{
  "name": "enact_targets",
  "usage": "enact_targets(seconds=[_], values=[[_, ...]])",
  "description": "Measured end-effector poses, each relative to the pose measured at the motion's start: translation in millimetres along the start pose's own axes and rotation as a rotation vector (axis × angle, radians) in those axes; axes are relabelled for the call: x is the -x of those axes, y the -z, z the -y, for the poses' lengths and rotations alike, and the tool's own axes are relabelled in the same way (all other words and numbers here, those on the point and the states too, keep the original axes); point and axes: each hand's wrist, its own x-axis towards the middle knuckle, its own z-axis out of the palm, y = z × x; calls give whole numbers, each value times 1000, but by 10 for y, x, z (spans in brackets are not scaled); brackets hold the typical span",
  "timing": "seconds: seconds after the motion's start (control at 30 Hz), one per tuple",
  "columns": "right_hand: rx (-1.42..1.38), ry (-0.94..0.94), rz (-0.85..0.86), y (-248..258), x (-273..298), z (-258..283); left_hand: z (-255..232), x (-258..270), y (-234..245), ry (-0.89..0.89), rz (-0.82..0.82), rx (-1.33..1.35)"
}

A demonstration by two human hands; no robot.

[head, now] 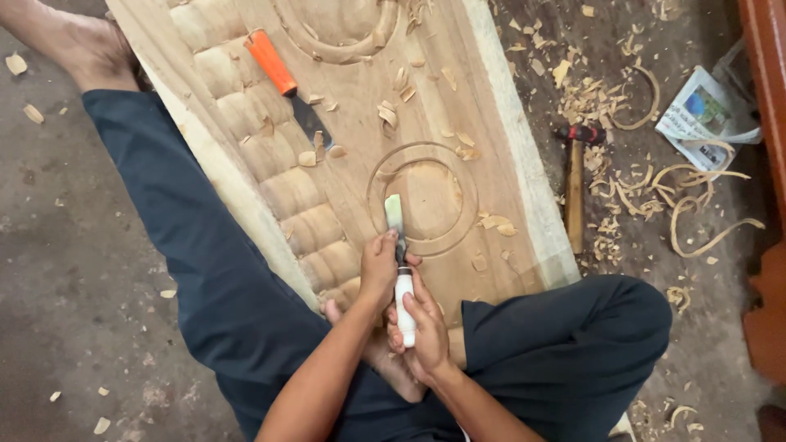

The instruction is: The person carves circular patterns and decorative grooves into a wooden board using a chisel, periodically wiping away wood shavings by hand.

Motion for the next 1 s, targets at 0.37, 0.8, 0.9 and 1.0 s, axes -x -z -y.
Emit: enact_targets(seconds=[0.37,0.8,0.9,1.0], values=[[160,104,67,20,-53,306,-142,-71,-266,-94,-14,56],[-17,47,120,164,-60,-45,-100,85,-37,-3,23,-48],[-42,25,67,-77,-128,93,-168,-108,-14,29,22,-9],[-25,-17,18,-175,-20,101,-242,-125,4,44,67,-20]])
